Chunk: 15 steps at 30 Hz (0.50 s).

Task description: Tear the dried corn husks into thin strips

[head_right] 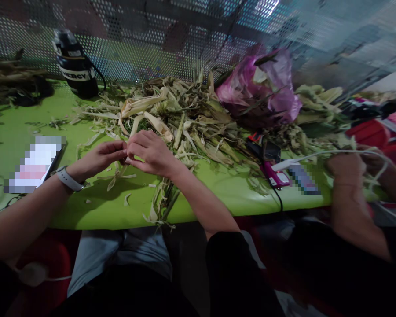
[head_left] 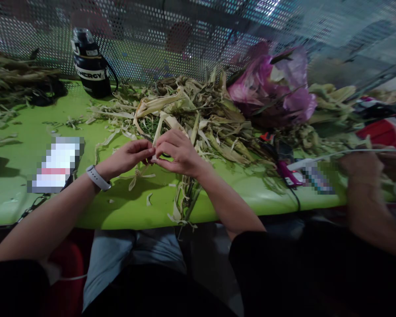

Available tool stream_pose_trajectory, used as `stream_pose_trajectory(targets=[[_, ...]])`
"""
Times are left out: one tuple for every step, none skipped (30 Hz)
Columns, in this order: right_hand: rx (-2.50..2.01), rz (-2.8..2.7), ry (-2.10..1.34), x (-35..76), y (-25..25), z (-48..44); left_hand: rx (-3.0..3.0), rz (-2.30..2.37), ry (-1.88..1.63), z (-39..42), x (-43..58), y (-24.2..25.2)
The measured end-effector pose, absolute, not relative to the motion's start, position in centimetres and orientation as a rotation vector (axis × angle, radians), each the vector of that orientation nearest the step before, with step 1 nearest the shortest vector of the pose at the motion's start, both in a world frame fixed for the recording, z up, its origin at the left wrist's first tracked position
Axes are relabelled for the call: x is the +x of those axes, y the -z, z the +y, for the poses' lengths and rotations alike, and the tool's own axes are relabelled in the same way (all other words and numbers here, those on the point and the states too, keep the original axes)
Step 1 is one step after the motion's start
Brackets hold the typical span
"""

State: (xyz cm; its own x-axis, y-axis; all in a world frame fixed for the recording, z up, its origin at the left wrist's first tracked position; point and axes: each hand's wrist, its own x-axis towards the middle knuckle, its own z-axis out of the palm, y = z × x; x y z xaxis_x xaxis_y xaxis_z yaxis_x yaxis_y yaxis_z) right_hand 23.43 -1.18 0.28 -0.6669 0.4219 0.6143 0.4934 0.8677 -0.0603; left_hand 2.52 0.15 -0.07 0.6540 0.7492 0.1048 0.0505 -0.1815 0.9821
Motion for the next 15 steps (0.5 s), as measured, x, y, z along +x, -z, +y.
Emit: stream_pose_trajectory(targets=[[-0.658,-2.397,0.128,23.41,-0.27,-1.19,1.657,0.664,-0.709,0.13,2.51,0.03],[-0.661,-2.403,0.114,23.38,-0.24,-1.2,1.662,0.668,-0.706,0.13,2.49,0.01],[-0.666,-2.407,0.105,23.36,-0.21,-1.19,1.667,0.672,-0.706,0.13,2.47,0.0],[-0.672,-2.407,0.104,23.34,-0.17,-1.18,1.669,0.676,-0.708,0.13,2.45,0.0],[-0.678,-2.404,0.108,23.34,-0.13,-1.14,1.67,0.676,-0.711,0.14,2.43,0.0],[-0.684,-2.4,0.109,23.35,-0.1,-1.09,1.671,0.675,-0.715,0.13,2.43,0.0],[-0.686,-2.398,0.104,23.38,-0.07,-1.02,1.672,0.676,-0.72,0.13,2.44,-0.01],[-0.685,-2.397,0.093,23.43,-0.04,-0.93,1.671,0.677,-0.73,0.11,2.46,-0.03],[-0.682,-2.395,0.08,23.51,-0.02,-0.83,1.669,0.682,-0.743,0.1,2.49,-0.06],[-0.679,-2.392,0.066,23.6,0.0,-0.72,1.666,0.692,-0.758,0.08,2.52,-0.1],[-0.674,-2.385,0.054,23.7,0.02,-0.61,1.664,0.702,-0.771,0.06,2.55,-0.14],[-0.667,-2.374,0.043,23.8,0.03,-0.52,1.66,0.711,-0.781,0.05,2.57,-0.16],[-0.662,-2.36,0.033,23.89,0.04,-0.45,1.654,0.718,-0.79,0.05,2.6,-0.16],[-0.661,-2.345,0.023,23.95,0.03,-0.41,1.647,0.723,-0.796,0.06,2.61,-0.13],[-0.665,-2.328,0.011,23.99,0.01,-0.4,1.637,0.726,-0.805,0.06,2.63,-0.08]])
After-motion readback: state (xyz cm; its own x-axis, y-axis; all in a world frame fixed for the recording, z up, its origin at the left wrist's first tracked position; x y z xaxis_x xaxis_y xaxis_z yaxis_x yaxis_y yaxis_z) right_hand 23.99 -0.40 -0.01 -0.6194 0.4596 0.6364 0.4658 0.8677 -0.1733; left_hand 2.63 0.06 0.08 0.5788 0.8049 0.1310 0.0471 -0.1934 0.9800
